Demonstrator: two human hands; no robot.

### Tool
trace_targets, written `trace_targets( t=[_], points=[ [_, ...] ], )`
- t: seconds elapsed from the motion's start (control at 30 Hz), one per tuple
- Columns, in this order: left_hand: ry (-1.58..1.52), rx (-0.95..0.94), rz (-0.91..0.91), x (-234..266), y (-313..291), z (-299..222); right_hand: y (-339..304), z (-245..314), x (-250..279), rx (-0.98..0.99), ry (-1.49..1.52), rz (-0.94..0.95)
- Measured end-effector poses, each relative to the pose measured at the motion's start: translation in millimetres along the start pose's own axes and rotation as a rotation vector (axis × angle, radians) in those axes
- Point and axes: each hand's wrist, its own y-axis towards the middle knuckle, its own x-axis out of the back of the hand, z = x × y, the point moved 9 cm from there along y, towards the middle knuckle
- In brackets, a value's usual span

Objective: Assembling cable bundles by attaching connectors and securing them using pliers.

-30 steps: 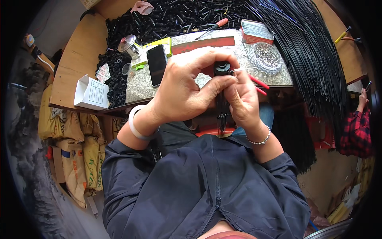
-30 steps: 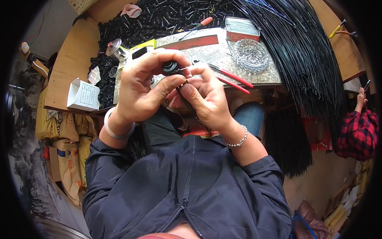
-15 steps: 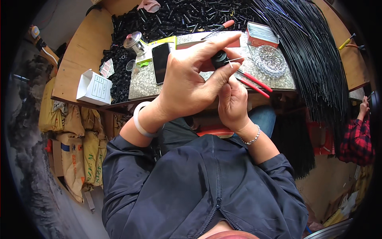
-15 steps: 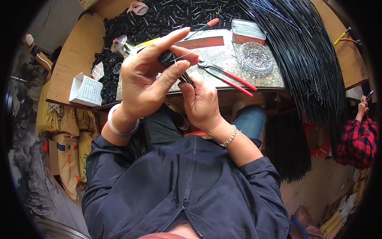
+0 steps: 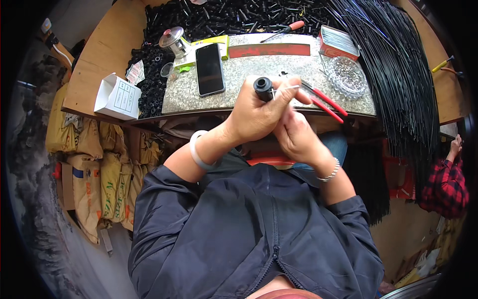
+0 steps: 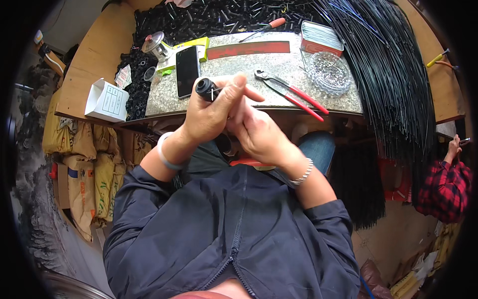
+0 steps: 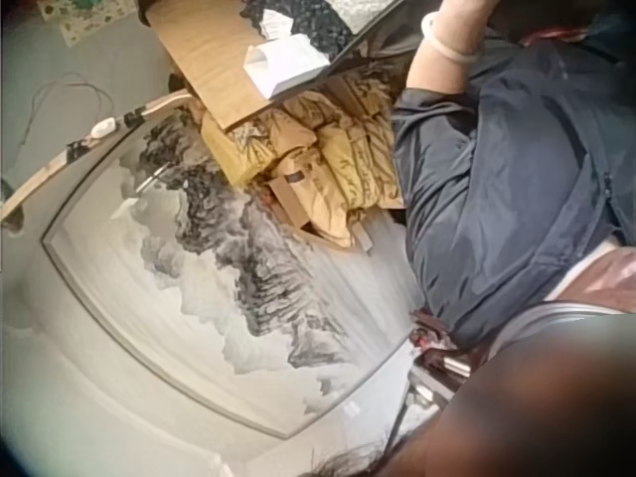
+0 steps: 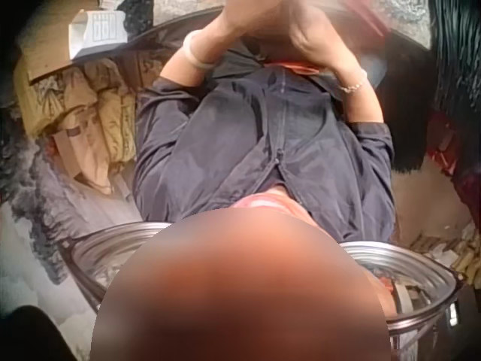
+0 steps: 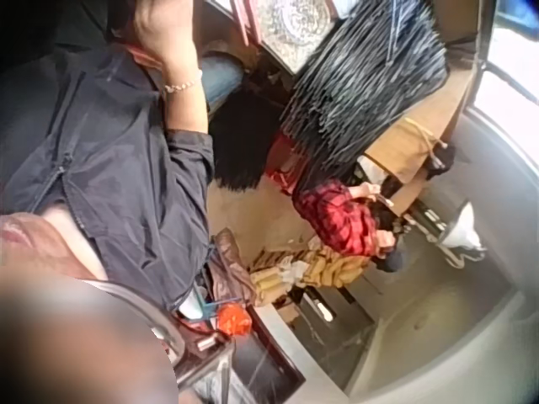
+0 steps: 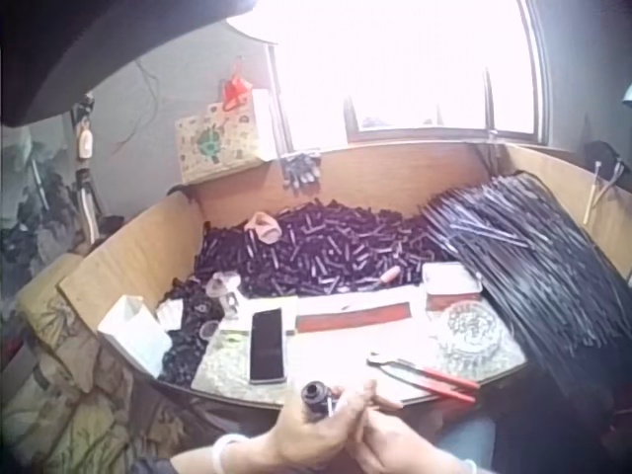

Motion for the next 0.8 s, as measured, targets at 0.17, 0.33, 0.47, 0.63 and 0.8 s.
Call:
trace_targets(
  t=[0.17,0.33,0.47,0.63,0.8],
  points=[
    [0.214,0.046,-0.236,11.4,-10.4,-0.9,4.1,34.5,39.2,0.117,-0.535,-0.147],
    [0.376,-0.172,-0.239,7.8,-14.0,1.2,12.8,84.7,12.0,0.404,-0.870,-0.184],
    [0.484,-0.091,-0.282,20.8,-20.0,7.0,6.2,58.2,18.9,0.382,-0.654,-0.066],
    [0.287,0.089,-0.369,53.5,-20.6,14.0,-15.6,-41.2,81.5,0.058,-1.298,0.002],
    [0.336,0.098,-0.417,52.8,-20.6,10.3,-21.8,-60.1,86.2,0.027,-1.304,0.071]
  ],
)
